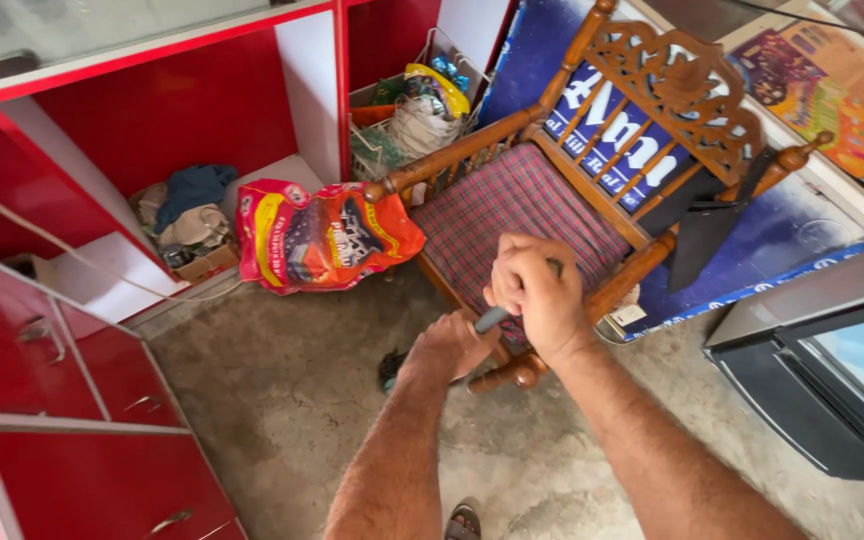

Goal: Cleaning and mopping the floor in a grocery store area.

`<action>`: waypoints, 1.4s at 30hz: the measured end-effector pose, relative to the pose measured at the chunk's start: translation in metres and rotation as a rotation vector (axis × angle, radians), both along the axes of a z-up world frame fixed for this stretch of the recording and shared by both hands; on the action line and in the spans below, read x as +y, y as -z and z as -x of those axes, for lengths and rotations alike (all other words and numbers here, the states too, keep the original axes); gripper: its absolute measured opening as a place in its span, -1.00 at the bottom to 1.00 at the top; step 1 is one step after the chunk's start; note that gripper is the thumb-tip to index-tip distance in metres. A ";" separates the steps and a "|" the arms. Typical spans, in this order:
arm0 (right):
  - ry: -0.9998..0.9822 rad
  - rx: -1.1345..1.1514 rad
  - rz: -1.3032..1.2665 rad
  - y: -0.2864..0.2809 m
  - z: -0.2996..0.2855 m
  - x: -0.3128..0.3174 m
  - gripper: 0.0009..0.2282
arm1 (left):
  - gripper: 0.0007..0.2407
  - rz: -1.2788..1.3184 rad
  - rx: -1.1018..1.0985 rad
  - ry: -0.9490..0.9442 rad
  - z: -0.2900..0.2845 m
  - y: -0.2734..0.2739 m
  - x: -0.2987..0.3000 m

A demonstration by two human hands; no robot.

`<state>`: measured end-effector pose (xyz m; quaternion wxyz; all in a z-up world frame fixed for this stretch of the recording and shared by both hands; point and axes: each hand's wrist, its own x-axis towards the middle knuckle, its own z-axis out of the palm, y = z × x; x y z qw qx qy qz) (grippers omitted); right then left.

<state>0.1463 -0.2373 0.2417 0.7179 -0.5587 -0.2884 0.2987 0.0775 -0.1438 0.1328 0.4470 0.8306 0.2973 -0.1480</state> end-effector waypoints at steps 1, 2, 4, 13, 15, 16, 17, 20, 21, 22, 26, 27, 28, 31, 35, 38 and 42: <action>-0.012 0.003 -0.005 0.002 0.003 0.005 -0.74 | -0.49 -0.005 0.003 -0.012 0.009 -0.003 0.008; -0.034 0.034 -0.029 0.004 0.006 0.011 -0.74 | -0.49 -0.039 0.031 0.002 0.017 -0.006 0.017; -0.072 0.069 -0.058 0.011 0.012 0.025 -0.74 | -0.49 -0.077 0.063 0.000 0.034 -0.005 0.034; -0.425 0.072 -0.065 0.040 0.092 0.113 -0.71 | -0.59 -0.207 0.247 -0.368 0.150 0.034 0.106; -0.462 0.059 -0.081 0.037 0.110 0.122 -0.72 | -0.60 -0.284 0.131 -0.564 0.166 0.051 0.114; -0.473 0.064 -0.082 0.036 0.115 0.125 -0.72 | -0.60 -0.284 0.137 -0.574 0.169 0.057 0.119; -0.468 0.044 -0.100 0.034 0.117 0.124 -0.72 | -0.62 -0.316 0.046 -0.595 0.167 0.063 0.119; -0.461 -0.022 -0.129 0.027 0.112 0.125 -0.73 | -0.57 -0.324 -0.032 -0.611 0.147 0.044 0.126; -0.455 -0.059 -0.134 0.026 0.109 0.125 -0.74 | -0.51 -0.296 -0.010 -0.600 0.138 0.033 0.129; -0.451 -0.067 -0.134 0.024 0.107 0.128 -0.74 | -0.51 -0.295 -0.018 -0.596 0.128 0.034 0.135; -0.223 -0.404 -0.070 0.018 0.117 0.119 -0.88 | -0.50 -0.162 -0.117 -0.470 0.101 0.079 0.139; -0.095 -0.610 -0.120 0.014 0.117 0.121 -0.90 | -0.44 -0.169 -0.127 -0.477 0.089 0.095 0.150; -0.088 -0.615 -0.127 0.006 0.112 0.126 -0.90 | -0.44 -0.176 -0.134 -0.472 0.080 0.097 0.146; 0.017 -0.486 0.007 0.000 0.094 0.126 -0.93 | -0.47 -0.094 -0.143 -0.495 0.064 0.096 0.123; -0.215 0.051 -0.013 0.015 0.061 0.121 -0.82 | -0.52 0.000 -0.128 -0.450 0.062 0.043 0.105; -0.241 0.028 -0.066 0.010 0.057 0.118 -0.73 | -0.53 0.035 -0.101 -0.407 0.064 0.033 0.101; -0.191 -0.096 0.032 -0.007 0.073 0.121 -0.76 | -0.48 0.021 -0.054 -0.431 0.074 0.038 0.109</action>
